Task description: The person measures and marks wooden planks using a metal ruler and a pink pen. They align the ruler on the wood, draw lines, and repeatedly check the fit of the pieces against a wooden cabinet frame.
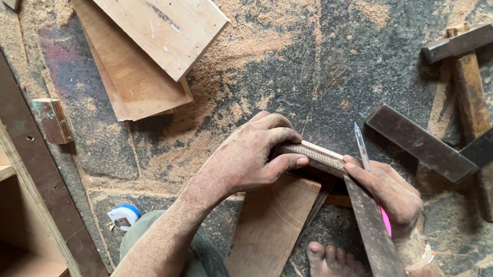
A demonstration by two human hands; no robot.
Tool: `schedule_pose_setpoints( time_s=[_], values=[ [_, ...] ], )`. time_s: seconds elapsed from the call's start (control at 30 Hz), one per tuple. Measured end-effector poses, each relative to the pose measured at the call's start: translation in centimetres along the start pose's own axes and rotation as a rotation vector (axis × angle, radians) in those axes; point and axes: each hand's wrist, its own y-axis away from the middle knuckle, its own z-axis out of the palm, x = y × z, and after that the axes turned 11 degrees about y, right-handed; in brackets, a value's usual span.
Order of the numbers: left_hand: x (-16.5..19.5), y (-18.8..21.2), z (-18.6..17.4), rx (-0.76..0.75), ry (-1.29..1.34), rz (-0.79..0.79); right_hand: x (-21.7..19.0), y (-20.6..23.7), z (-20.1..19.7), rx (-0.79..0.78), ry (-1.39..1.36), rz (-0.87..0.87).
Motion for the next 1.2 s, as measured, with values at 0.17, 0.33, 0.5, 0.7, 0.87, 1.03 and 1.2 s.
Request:
schedule_pose_setpoints(
  time_s=[0.17,0.33,0.5,0.7,0.87,1.03,1.2],
  values=[
    [0.01,0.08,-0.05,0.058,0.039,-0.022,-0.08,-0.08,0.06,0.010,-0.009,0.004],
    [0.22,0.13,-0.04,0.054,-0.036,-0.082,-0.15,-0.12,0.14,0.015,-0.004,0.008],
    [0.33,0.06,-0.23,0.028,-0.027,-0.125,-0.20,-0.16,0.28,0.021,0.016,0.019],
    [0.46,-0.05,-0.23,0.012,-0.025,-0.143,-0.11,-0.26,0.32,0.035,0.022,0.001],
    [0.40,-0.10,-0.30,0.026,-0.009,-0.159,0.18,-0.35,0.34,0.023,0.014,-0.012],
    [0.26,-0.33,-0.22,0.029,-0.016,-0.160,0.47,-0.52,0.42,0.013,-0.002,-0.011],
    [0.27,-0.17,-0.07,0.058,0.004,-0.160,0.32,-0.48,0.69,0.059,0.002,-0.013]
  ],
)
